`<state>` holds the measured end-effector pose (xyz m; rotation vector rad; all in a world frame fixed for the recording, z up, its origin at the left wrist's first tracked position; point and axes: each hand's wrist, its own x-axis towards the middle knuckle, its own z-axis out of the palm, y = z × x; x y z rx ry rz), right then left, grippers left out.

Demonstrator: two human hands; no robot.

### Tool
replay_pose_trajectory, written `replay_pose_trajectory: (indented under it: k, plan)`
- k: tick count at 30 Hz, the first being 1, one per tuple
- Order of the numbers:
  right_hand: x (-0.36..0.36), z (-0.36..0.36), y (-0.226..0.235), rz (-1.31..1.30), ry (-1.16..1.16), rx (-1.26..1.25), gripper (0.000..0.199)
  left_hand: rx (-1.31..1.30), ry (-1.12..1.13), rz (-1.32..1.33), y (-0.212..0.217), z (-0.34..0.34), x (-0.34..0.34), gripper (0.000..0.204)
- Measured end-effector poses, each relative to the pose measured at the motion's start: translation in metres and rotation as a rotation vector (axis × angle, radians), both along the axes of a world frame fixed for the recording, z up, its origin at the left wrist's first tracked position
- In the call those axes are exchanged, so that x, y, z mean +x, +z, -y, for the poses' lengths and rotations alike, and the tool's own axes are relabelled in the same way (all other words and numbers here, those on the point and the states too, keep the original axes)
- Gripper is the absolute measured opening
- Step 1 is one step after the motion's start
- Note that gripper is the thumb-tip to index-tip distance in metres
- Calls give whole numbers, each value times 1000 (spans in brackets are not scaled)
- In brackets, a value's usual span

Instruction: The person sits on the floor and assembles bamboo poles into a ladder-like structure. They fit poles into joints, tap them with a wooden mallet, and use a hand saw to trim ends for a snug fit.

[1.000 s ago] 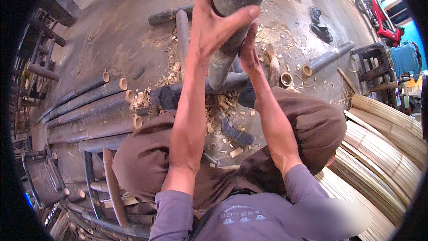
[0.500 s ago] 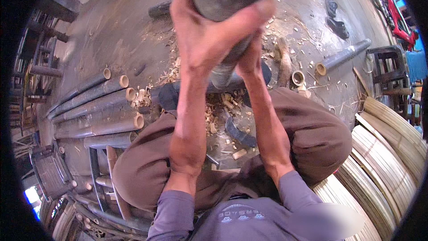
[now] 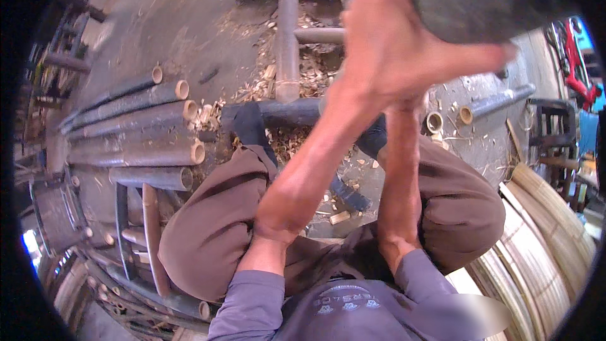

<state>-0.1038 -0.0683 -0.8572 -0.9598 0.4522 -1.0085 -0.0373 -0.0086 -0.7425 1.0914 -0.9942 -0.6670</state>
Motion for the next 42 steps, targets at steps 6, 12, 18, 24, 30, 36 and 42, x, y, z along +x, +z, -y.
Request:
replay_pose_trajectory:
  k: [6, 12, 18, 24, 30, 36, 42]
  plan:
    - [1, -8, 1, -48, 12, 68, 71, -429, 396, -182, -75, 40, -9, 76]
    - [5, 6, -23, 36, -14, 63, 67, -255, 308, -155, -23, 6, -18, 78]
    - [13, 5, -26, 71, -78, 184, 58, -293, 296, -199, -44, 25, -13, 77]
    - [23, 3, -35, 71, -40, 64, 52, -340, 138, -154, -73, -1, 53, 50]
    - [2, 5, -22, 47, -48, 26, 52, -55, 306, -348, -49, 16, 23, 47]
    - [-3, 2, 14, -49, -127, 417, 49, -134, 194, -315, -60, 14, 13, 47]
    - [18, 0, -20, 70, 34, 48, 53, -289, 138, -32, -52, 1, 36, 65]
